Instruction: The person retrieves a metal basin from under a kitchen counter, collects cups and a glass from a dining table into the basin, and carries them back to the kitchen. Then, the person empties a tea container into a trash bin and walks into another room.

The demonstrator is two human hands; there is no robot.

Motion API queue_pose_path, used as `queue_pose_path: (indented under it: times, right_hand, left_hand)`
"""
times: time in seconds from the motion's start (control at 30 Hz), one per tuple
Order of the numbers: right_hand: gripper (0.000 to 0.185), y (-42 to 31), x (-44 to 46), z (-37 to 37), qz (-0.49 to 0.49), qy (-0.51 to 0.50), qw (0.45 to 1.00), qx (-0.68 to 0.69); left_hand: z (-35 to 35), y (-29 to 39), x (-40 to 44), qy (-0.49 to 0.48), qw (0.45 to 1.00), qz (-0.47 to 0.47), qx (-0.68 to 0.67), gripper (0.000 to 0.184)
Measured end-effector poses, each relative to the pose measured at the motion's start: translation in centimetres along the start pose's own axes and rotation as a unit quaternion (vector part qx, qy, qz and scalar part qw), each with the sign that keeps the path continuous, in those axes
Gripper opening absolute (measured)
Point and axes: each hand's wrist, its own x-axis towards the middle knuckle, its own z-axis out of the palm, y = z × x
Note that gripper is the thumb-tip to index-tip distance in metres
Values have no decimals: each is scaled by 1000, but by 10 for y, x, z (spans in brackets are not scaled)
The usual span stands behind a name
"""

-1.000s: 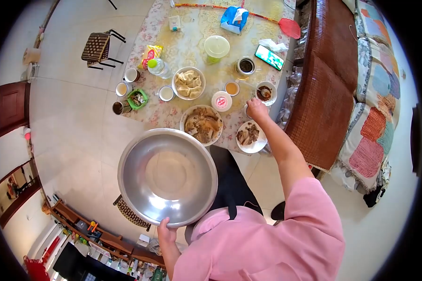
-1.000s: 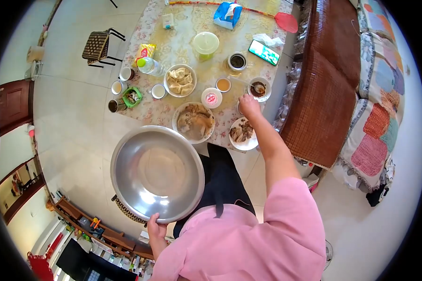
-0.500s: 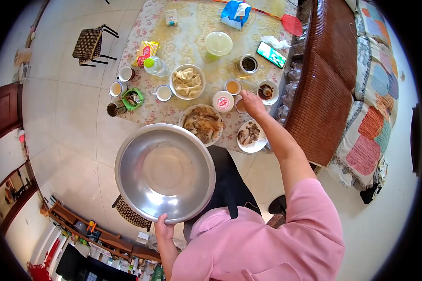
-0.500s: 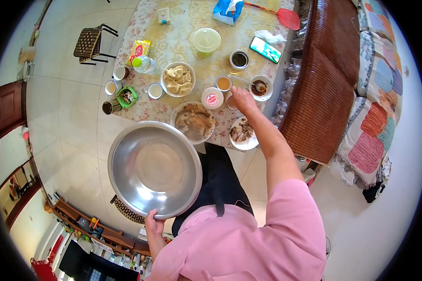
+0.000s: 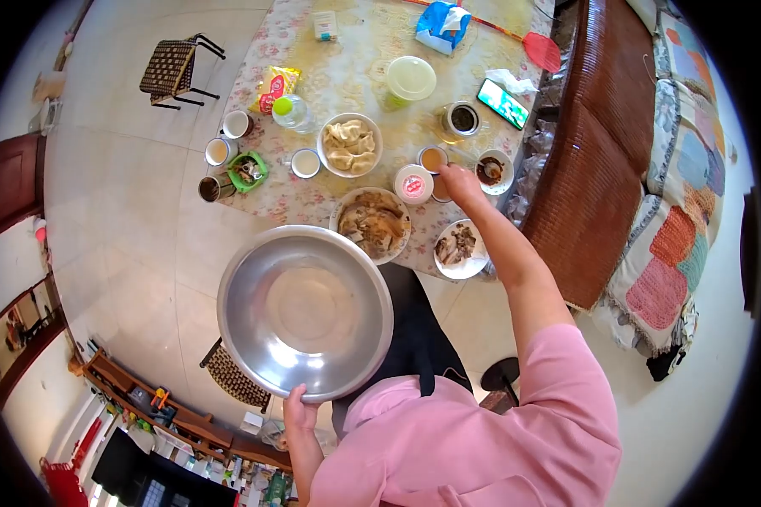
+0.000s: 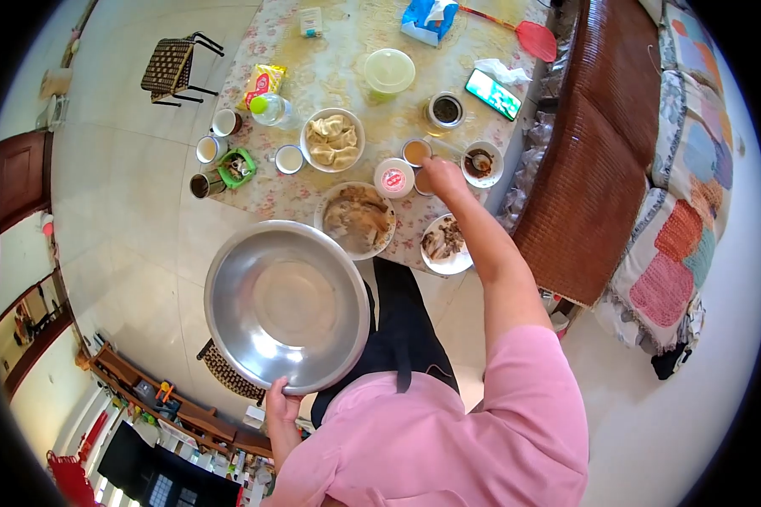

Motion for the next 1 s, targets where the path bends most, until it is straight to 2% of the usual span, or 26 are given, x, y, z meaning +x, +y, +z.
queue_pose_path:
  times: [0.3,0.33,0.37,0.4,0.43,0.5,0.6,0.67,0.7,0.8,0.87,0.9,0.93,0.97,1.0]
  right_hand:
    - [17,13,-52,9,42,6,998,52]
    - [16,17,-64,9,28,32,996,76]
    - [15,17,-76,10,106,42,962,249]
    - [13,4,-88,-11,82,38,989,119]
    - [11,-19,-99,-42,74,53,992,89]
    - [11,-19,-122,-49,71,89,989,92]
    - [15,-72,-147,-112,-4,100,990,101]
    - [20,-114,-153,-142,-65,59,991,101]
    - [21,-130,-155,-141,-58,9,989,137]
    - [20,-197,-143,-127,-158,-20,976,146]
    - [21,-245,-122,-108,-224,-56,968,94]
    - [17,-280,-113,-125,-227,-86,965,95]
    - [14,-291,-101,-104,-272,-73,955,92]
    - [12,-300,-88,-83,-316,-60,943,87]
    - [8,-321,-80,-93,-326,-74,939,77]
  left_hand:
    - [-18,-2,15,-46,999,19,12,44]
    - [-20,-2,19,-40,999,23,14,43]
    - [-23,-4,23,-35,999,20,12,43]
    - [-26,-3,28,-35,999,18,12,42]
    - [-28,-3,33,-34,999,22,4,42]
    - [-30,-3,41,-32,999,12,28,39]
    - [-25,3,47,-43,998,24,32,37]
    - [-29,1,61,-50,998,24,39,36]
    - [-31,1,66,-53,997,22,50,35]
    - [-22,8,67,-44,997,36,52,26]
    - [-29,12,70,-64,996,34,48,28]
    - [-28,17,66,-70,996,37,44,28]
    - [-30,21,64,-76,996,40,40,29]
    - [-37,22,69,-88,994,33,50,37]
    - [-41,26,69,-88,995,33,43,37]
